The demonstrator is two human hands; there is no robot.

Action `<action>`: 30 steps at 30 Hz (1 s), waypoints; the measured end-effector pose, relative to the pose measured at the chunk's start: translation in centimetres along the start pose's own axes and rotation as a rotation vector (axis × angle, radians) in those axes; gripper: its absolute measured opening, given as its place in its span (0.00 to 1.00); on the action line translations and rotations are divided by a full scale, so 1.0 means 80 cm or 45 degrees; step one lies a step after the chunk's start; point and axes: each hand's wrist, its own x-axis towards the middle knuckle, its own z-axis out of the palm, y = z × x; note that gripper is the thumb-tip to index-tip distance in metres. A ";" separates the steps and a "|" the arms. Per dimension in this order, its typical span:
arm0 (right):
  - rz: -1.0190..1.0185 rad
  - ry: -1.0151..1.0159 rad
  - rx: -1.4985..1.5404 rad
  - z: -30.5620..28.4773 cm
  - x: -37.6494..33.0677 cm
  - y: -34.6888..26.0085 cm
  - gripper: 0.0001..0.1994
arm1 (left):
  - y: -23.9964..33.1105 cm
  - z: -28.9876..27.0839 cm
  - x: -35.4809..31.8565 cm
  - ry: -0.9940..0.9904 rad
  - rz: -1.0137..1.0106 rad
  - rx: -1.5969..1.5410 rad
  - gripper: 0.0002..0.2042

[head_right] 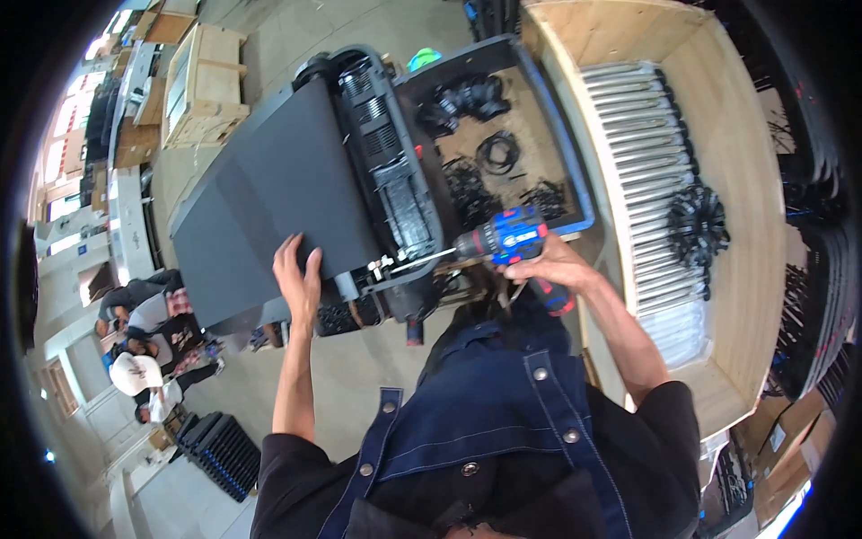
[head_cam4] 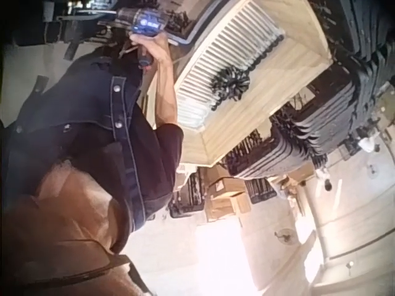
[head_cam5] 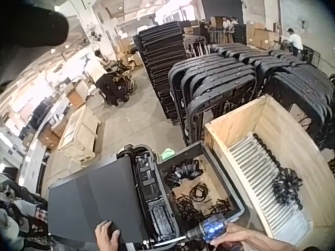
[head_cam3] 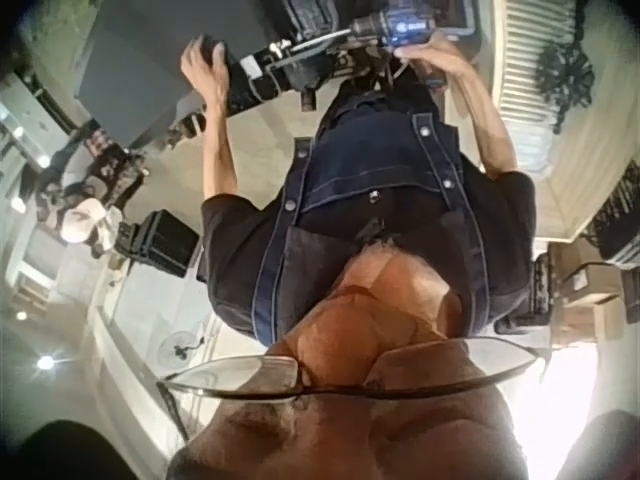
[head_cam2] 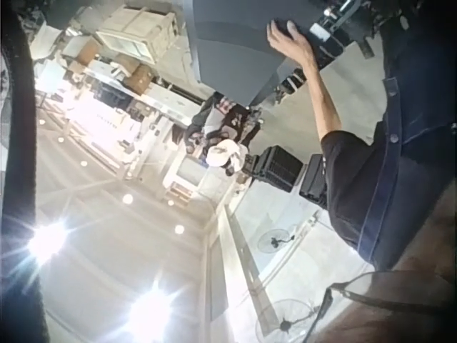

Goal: Assembling a treadmill by attaching components and securing them with power tools.

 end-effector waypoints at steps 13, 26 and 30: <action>-0.642 1.342 -0.280 -0.043 0.031 0.004 0.19 | -0.003 0.026 -0.051 0.205 -0.164 0.150 0.19; -0.550 1.472 -0.718 -0.044 0.079 0.103 0.36 | -0.025 0.013 -0.063 0.334 -0.111 0.028 0.18; -0.648 1.454 -0.508 0.033 0.024 0.143 0.30 | -0.040 0.016 -0.061 0.385 0.015 -0.098 0.18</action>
